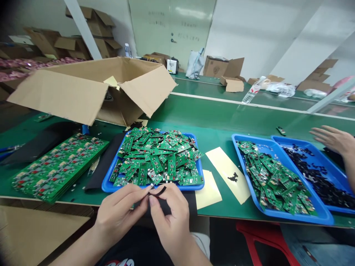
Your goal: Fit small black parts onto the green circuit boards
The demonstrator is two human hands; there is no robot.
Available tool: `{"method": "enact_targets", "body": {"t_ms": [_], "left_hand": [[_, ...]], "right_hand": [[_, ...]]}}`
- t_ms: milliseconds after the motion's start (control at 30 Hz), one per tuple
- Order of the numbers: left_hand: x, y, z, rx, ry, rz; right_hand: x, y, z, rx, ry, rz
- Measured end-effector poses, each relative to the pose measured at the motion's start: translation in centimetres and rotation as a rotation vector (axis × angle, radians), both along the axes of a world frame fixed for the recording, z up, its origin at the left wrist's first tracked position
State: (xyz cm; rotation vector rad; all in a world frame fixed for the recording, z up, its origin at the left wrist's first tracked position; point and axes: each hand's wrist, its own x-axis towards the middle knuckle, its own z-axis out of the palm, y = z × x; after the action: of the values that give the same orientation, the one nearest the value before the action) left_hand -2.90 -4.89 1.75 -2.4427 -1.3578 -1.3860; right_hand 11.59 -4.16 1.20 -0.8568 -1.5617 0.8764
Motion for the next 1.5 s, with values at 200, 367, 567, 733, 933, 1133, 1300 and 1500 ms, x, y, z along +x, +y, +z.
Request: {"method": "enact_targets", "body": {"t_ms": [200, 367, 567, 733, 933, 1133, 1300, 1500], "left_hand": [[-0.2, 0.5, 0.5, -0.080, -0.025, -0.083], [-1.4, 0.8, 0.6, -0.194, -0.041, -0.173], [-1.8, 1.0, 1.3, -0.430, -0.196, -0.334], [-1.3, 1.1, 1.4, -0.370, -0.234, -0.194], [-0.8, 1.1, 1.2, -0.232, -0.200, -0.134], [-1.2, 0.9, 1.0, -0.074, -0.134, -0.008], [-1.4, 0.7, 1.4, 0.065, -0.075, -0.026], [-1.1, 0.7, 1.2, 0.155, -0.015, -0.059]], "right_hand": [[0.3, 0.4, -0.8, -0.245, 0.207, 0.098], [1.6, 1.2, -0.4, -0.386, 0.296, 0.302], [2.2, 1.4, -0.2, -0.384, 0.201, 0.367], [2.3, 1.2, 0.4, -0.094, -0.012, 0.237], [2.5, 1.2, 0.2, 0.317, -0.199, 0.185], [3.5, 0.9, -0.6, 0.225, -0.279, 0.232], [3.5, 0.6, -0.2, -0.272, 0.258, 0.406], [2.0, 0.3, 1.6, -0.687, 0.223, 0.376]]}}
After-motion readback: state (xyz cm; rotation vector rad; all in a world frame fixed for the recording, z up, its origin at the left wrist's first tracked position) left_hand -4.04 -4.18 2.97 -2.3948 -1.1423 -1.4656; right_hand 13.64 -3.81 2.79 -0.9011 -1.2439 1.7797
